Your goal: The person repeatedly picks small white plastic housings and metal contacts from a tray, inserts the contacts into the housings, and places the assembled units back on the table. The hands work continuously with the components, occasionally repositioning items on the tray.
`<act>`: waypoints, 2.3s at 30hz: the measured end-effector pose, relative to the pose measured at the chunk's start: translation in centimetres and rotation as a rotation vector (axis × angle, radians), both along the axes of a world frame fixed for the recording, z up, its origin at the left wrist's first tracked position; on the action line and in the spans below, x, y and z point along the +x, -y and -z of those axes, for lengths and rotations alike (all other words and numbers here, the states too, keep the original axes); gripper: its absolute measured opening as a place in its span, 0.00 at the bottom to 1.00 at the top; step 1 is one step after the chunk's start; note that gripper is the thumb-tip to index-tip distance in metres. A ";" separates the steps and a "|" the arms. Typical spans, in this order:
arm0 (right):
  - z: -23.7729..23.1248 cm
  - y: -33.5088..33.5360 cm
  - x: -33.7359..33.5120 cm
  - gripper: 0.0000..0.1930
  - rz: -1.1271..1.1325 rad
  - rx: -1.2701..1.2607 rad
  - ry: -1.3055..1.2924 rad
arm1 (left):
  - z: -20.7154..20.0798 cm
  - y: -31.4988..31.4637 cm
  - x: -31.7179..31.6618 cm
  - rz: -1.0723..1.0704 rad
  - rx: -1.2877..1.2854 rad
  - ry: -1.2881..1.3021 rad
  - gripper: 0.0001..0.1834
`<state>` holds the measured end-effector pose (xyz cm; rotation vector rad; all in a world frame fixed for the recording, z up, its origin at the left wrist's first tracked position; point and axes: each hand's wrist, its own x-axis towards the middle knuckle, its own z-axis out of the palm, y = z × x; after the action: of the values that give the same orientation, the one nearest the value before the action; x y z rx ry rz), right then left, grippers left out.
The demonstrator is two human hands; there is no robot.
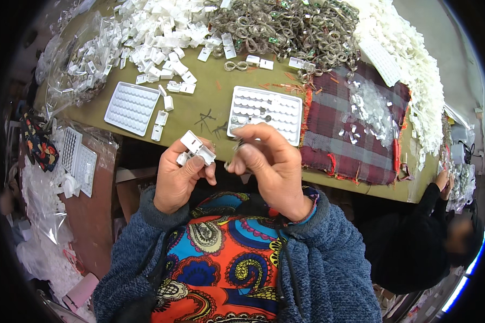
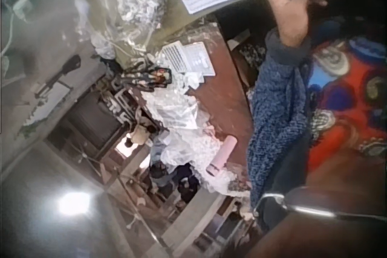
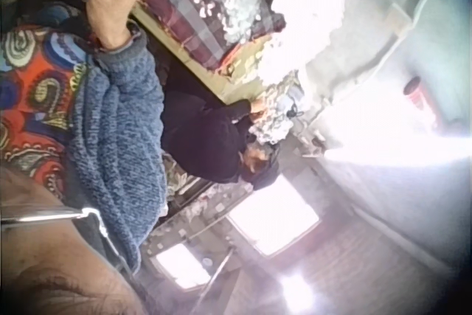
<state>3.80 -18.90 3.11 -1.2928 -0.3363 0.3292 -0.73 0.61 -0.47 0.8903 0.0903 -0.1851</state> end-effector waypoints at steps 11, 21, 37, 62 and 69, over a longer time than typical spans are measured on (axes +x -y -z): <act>0.0 -1.0 -0.2 0.03 -0.115 -0.195 -0.185 | 0.7 0.5 -0.1 -0.095 0.077 0.036 0.13; -0.6 -1.2 -0.1 0.03 -0.048 -0.394 0.176 | 0.6 0.1 0.3 -0.028 0.014 0.049 0.09; 0.3 -1.5 -0.5 0.15 0.087 -0.509 0.930 | 0.7 0.3 -0.5 0.029 -0.287 -0.117 0.19; 0.7 -1.5 0.4 0.18 0.059 -0.510 1.075 | 0.2 0.9 0.1 0.016 -0.235 -0.118 0.15; 0.0 -1.2 -0.6 0.16 0.046 -0.488 0.611 | -0.9 0.8 -0.4 -0.150 0.252 0.142 0.10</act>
<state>3.23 -17.68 3.15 -1.8717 -0.7736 -0.0423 -1.15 -0.19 0.40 1.1403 0.0485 0.0315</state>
